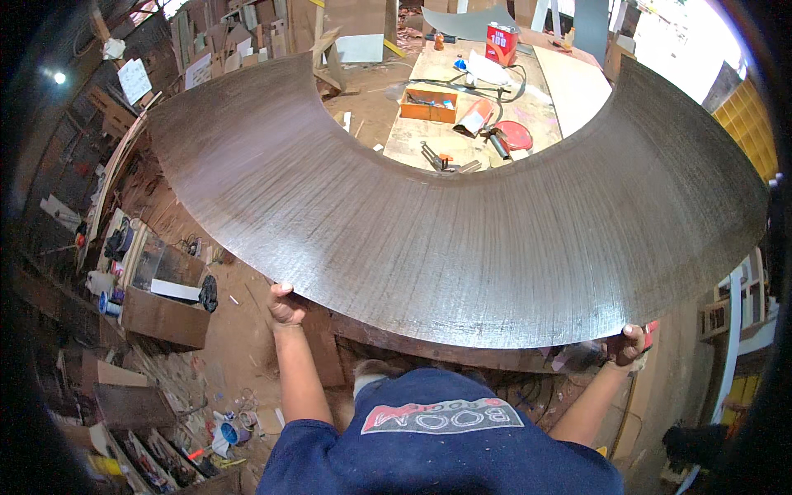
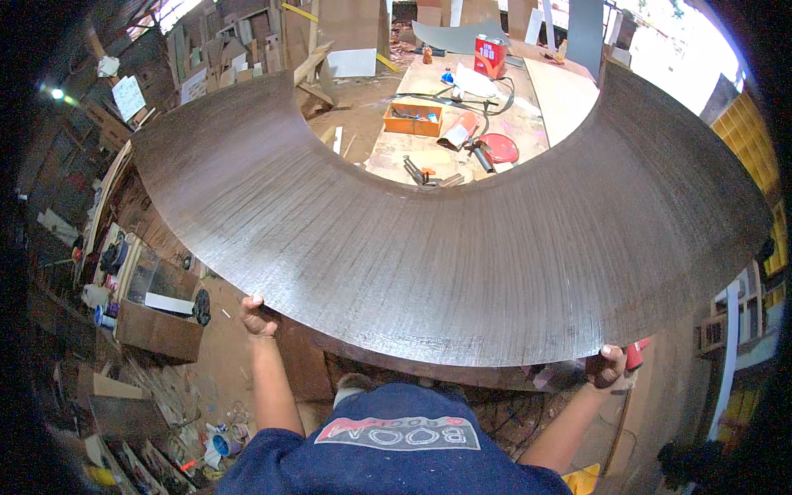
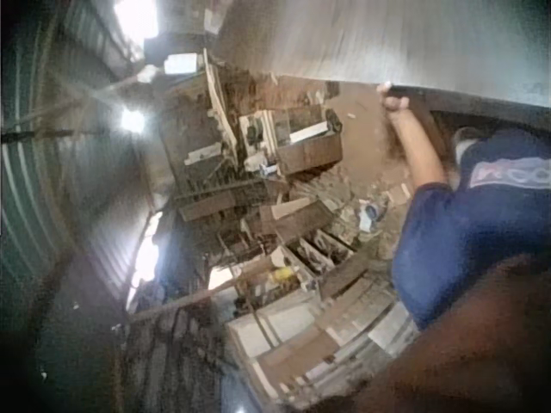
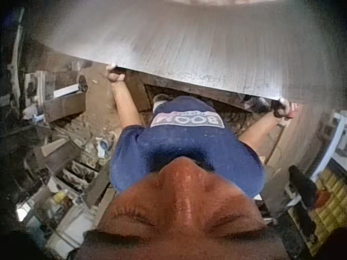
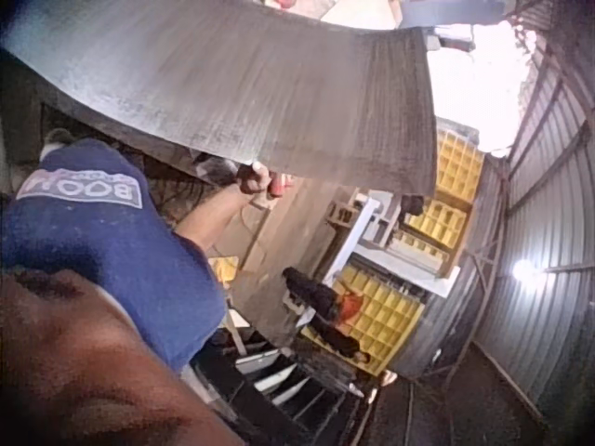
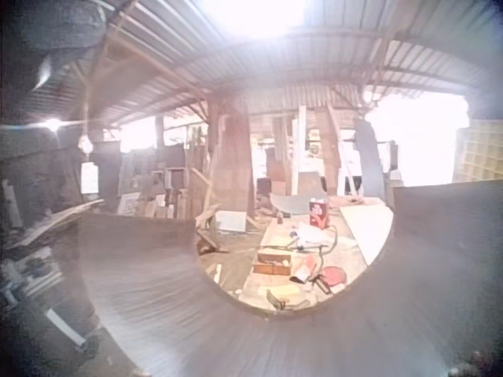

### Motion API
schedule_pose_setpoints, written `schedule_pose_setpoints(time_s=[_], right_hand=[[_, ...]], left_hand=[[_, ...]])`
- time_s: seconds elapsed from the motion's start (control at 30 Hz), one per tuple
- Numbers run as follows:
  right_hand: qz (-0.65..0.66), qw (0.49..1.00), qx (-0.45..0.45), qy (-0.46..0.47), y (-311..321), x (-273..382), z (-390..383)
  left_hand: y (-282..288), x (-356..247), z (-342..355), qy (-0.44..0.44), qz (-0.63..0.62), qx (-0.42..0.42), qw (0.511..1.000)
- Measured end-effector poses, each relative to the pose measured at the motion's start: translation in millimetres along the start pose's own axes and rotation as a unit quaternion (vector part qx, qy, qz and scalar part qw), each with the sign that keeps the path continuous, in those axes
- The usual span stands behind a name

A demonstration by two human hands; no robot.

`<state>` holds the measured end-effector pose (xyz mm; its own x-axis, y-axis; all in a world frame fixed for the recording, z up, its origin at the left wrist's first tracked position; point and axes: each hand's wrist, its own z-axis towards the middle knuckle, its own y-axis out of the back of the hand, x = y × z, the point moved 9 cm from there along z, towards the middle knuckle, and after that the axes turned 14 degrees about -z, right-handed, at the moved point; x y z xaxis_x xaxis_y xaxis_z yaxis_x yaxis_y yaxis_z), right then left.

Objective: The person applies adhesive to a curved piece of wood veneer, spreads it using a small applicator, and then lifts and positions the veneer sheet to prepare it for attachment.

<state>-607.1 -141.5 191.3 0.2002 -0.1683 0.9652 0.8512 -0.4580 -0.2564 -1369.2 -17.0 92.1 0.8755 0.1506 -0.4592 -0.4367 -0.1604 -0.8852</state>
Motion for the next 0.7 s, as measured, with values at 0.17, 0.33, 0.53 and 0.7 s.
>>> schedule_pose_setpoints(time_s=[0.17, 0.33, 0.53, 0.7], right_hand=[[-0.003, 0.999, -0.001, -0.048, -28, -23, -50], [0.022, 0.994, -0.107, -0.022, -62, -46, -110], [0.048, 0.988, -0.145, -0.033, -68, -99, -188], [0.065, 0.975, -0.213, -0.007, -118, -131, -238]], left_hand=[[19, -13, 45, 0.017, 0.018, -0.020, 1.000], [52, -30, 81, 0.091, 0.012, -0.010, 0.996], [120, -42, 126, 0.210, -0.002, 0.033, 0.977], [132, -64, 141, 0.194, 0.009, -0.002, 0.981]])
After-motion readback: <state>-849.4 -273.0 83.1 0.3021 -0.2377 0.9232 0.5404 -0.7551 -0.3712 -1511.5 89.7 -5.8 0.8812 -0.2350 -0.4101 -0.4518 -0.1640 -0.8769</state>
